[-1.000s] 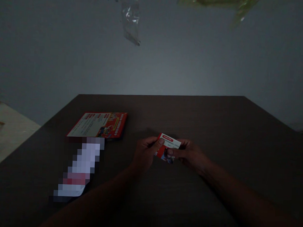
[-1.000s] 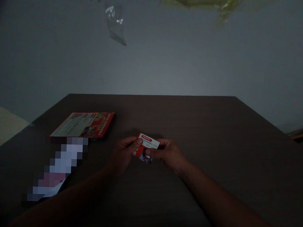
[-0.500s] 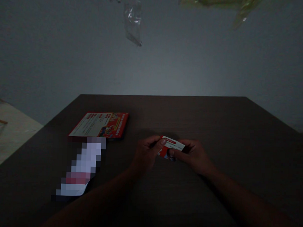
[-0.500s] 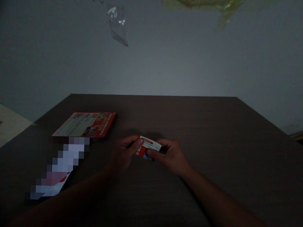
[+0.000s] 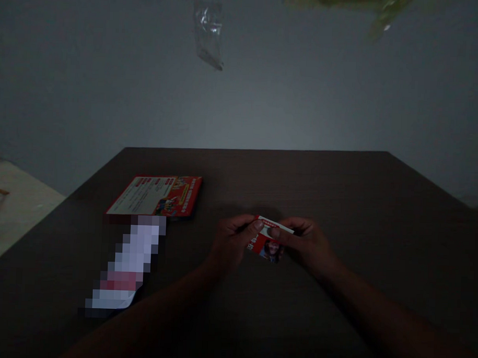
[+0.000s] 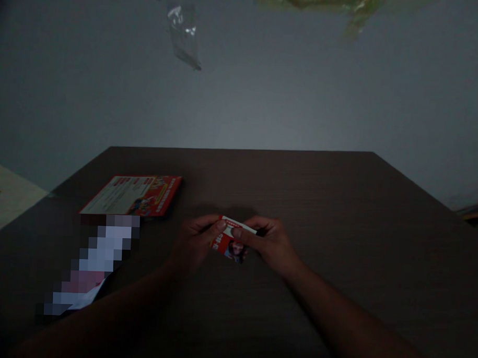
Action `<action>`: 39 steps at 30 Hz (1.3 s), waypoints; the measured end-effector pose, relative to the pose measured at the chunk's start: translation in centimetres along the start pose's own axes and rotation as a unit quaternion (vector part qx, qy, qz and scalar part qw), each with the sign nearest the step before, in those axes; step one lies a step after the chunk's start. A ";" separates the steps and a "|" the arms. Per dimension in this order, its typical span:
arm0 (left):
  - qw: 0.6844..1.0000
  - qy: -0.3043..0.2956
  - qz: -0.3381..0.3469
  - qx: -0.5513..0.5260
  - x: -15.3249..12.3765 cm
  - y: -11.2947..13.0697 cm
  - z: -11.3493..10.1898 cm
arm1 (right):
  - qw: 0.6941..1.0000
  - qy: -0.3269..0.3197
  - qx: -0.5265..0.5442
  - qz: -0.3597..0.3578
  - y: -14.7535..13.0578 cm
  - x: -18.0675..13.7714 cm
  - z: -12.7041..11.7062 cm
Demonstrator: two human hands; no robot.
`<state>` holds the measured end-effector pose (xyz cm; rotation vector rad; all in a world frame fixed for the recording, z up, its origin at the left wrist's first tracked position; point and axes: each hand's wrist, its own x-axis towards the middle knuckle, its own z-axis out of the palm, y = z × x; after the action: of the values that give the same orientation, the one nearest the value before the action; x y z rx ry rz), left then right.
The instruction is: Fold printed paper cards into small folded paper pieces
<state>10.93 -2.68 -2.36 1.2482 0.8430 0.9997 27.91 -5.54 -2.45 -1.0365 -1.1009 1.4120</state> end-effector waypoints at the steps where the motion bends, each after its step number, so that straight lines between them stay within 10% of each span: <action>1: 1.000 0.002 -0.006 -0.014 0.0 0.0 0.0 | 1.000 0.001 0.006 0.001 0.0 0.0 0.0; 39: 0.991 0.047 -0.057 -0.110 0.6 -0.4 -0.1 | 0.989 0.043 -0.142 0.007 -1.7 -0.4 0.6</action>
<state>11.13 -2.07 -2.77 0.9619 0.8425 1.0345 27.67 -5.92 -0.69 -1.2968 -1.2560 1.2323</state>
